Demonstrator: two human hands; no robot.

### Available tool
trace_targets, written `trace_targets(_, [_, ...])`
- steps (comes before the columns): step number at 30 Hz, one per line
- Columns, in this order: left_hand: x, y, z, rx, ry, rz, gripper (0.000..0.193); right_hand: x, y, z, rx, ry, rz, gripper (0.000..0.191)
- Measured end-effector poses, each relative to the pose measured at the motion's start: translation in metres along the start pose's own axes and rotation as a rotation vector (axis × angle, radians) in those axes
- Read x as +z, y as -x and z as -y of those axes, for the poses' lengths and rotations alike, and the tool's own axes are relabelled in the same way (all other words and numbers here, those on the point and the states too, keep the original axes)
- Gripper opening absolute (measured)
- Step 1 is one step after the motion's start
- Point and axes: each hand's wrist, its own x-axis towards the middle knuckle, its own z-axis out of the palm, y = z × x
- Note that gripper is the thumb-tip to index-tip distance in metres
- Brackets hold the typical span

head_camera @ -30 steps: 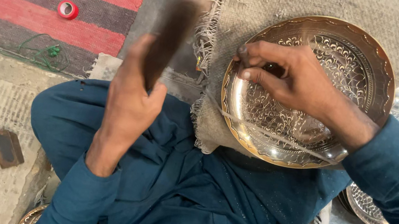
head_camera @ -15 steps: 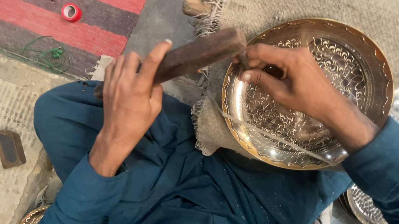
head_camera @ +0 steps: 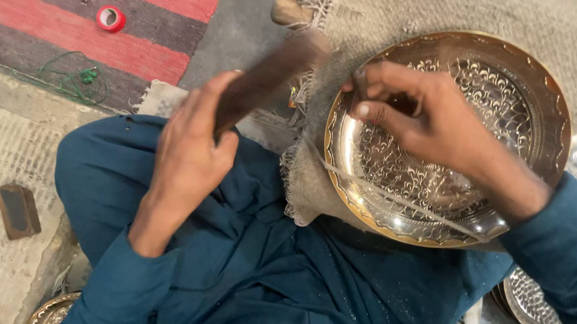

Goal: The person sits cross-legged on the floor with an engraved brass tray resting on a cloth cushion on their lap. They hold a wooden mallet in one hand and a small punch in the other, repeatedly tapping the punch along the tray's embossed floral patterns, repositioning the punch to work different areas of the design.

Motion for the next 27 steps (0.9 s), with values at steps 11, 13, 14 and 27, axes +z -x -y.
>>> trace_targets(11, [0.026, 0.048, -0.016, -0.426, 0.448, 0.192, 0.077, -0.004, 0.003, -0.007, 0.049, 0.207, 0.114, 0.025])
trace_targets(13, [0.026, 0.046, -0.016, -0.386, 0.435, 0.166, 0.076, -0.003, 0.004, -0.008, 0.045, 0.214, 0.105, 0.026])
trace_targets(14, [0.025, 0.045, -0.016, -0.355, 0.395, 0.142, 0.074, -0.003, 0.003, -0.009, 0.04, 0.216, 0.099, 0.027])
trace_targets(27, [0.008, 0.011, -0.031, -0.577, 0.429, 0.073, 0.078, -0.001, 0.006, -0.02, -0.032, 0.177, 0.077, 0.02])
